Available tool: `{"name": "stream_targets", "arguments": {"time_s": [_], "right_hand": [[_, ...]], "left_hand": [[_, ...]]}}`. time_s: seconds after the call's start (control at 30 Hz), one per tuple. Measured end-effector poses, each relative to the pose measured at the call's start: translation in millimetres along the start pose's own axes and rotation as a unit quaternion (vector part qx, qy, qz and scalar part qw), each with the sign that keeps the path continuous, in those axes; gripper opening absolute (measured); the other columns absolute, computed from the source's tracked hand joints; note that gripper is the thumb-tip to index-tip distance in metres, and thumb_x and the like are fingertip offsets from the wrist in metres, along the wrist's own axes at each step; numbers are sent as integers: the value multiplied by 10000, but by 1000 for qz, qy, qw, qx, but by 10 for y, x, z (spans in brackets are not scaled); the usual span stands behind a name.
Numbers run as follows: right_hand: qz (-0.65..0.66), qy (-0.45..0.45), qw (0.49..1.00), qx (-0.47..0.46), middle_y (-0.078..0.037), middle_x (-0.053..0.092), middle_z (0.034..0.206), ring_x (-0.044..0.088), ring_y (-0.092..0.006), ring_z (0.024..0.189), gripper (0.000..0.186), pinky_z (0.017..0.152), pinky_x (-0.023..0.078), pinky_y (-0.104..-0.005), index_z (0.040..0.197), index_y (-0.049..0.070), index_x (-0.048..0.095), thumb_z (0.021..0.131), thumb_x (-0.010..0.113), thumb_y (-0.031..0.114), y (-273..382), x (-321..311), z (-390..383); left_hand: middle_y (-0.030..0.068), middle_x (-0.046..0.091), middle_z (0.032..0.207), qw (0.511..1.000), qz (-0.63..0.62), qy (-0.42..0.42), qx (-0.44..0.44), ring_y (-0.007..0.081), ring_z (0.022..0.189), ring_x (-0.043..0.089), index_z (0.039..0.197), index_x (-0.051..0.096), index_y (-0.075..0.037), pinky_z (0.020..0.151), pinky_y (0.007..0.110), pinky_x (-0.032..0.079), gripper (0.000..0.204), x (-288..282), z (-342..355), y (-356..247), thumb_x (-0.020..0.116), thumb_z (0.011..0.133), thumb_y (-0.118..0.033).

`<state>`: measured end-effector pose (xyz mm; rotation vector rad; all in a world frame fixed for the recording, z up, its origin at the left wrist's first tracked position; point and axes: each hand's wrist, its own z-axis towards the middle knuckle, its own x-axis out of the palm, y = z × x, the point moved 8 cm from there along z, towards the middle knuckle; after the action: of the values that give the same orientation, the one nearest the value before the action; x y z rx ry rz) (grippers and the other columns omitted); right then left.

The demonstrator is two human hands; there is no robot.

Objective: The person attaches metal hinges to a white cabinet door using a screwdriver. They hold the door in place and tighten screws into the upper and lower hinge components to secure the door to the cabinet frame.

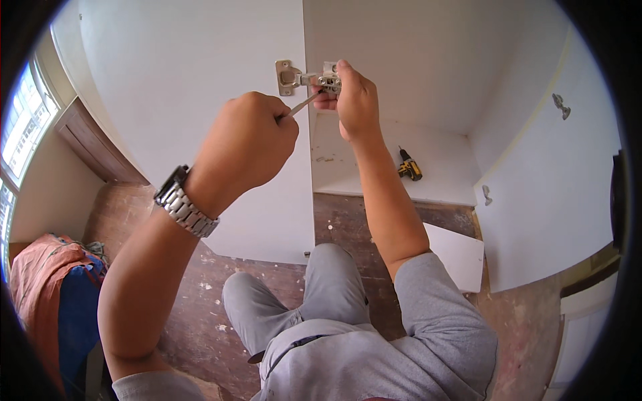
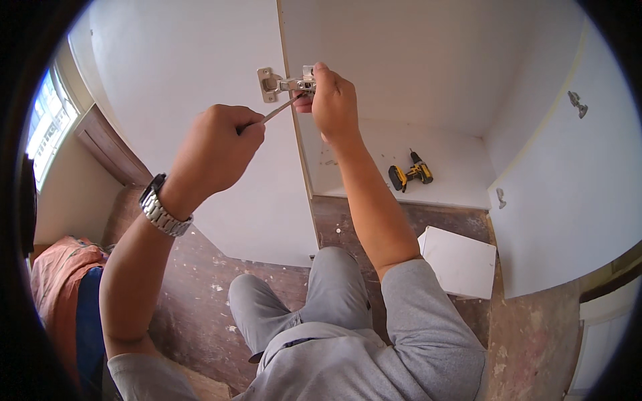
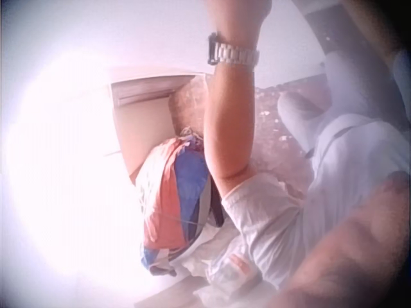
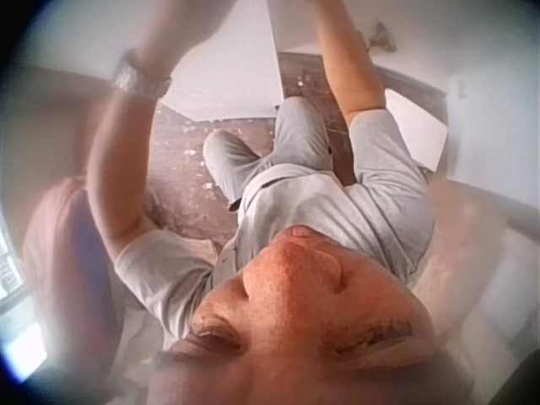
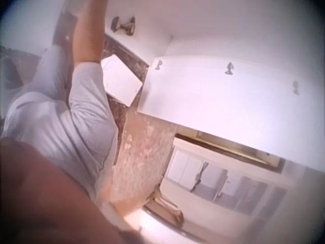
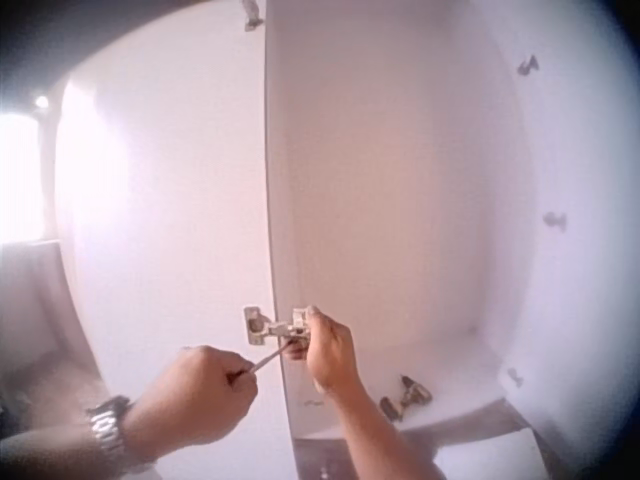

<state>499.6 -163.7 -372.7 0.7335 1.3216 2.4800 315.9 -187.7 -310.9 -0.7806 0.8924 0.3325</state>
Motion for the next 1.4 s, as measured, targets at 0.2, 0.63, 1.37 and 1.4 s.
{"name": "stream_targets", "arguments": {"time_s": [0.2, 0.63, 1.37, 1.4], "right_hand": [[9, 54, 996, 64, -133, 673, 836, 631, -201, 676, 444, 634, 555, -333, 997, -34, 627, 1011, 427, 362, -117, -18, 77], [57, 70, 993, 80, -89, 609, 794, 594, -171, 625, 513, 625, 545, -342, 1082, -35, 637, 1018, 407, 419, -42, 99, -97], [2, 184, 982, 43, -68, 540, 831, 556, -137, 659, 1014, 676, 538, -323, 1184, -53, 584, 877, 156, 813, -10, 152, -86], [1, 184, 982, 43, -68, 540, 831, 556, -137, 659, 1014, 676, 538, -323, 1184, -53, 584, 877, 156, 813, -9, 156, -87]], "left_hand": [[215, 596, 611, 998, -69, 3, -2, 319, 521, 565, 817, 665, 71, 557, 403, 472, 224, 66, -73, 120, 566, 845, -128], [23, 607, 683, 996, -90, 3, 12, 62, 567, 470, 1077, 681, 65, 518, 268, 390, 302, -143, -355, 37, 600, 904, -170], [179, 652, 728, 971, 106, -65, 205, 350, 614, 598, 992, 683, 31, 621, 403, 490, 192, -395, -372, -208, 613, 840, -62], [175, 643, 722, 967, 145, -52, 203, 350, 625, 604, 996, 682, 24, 631, 394, 495, 193, -390, -352, -253, 617, 839, -67]]}}
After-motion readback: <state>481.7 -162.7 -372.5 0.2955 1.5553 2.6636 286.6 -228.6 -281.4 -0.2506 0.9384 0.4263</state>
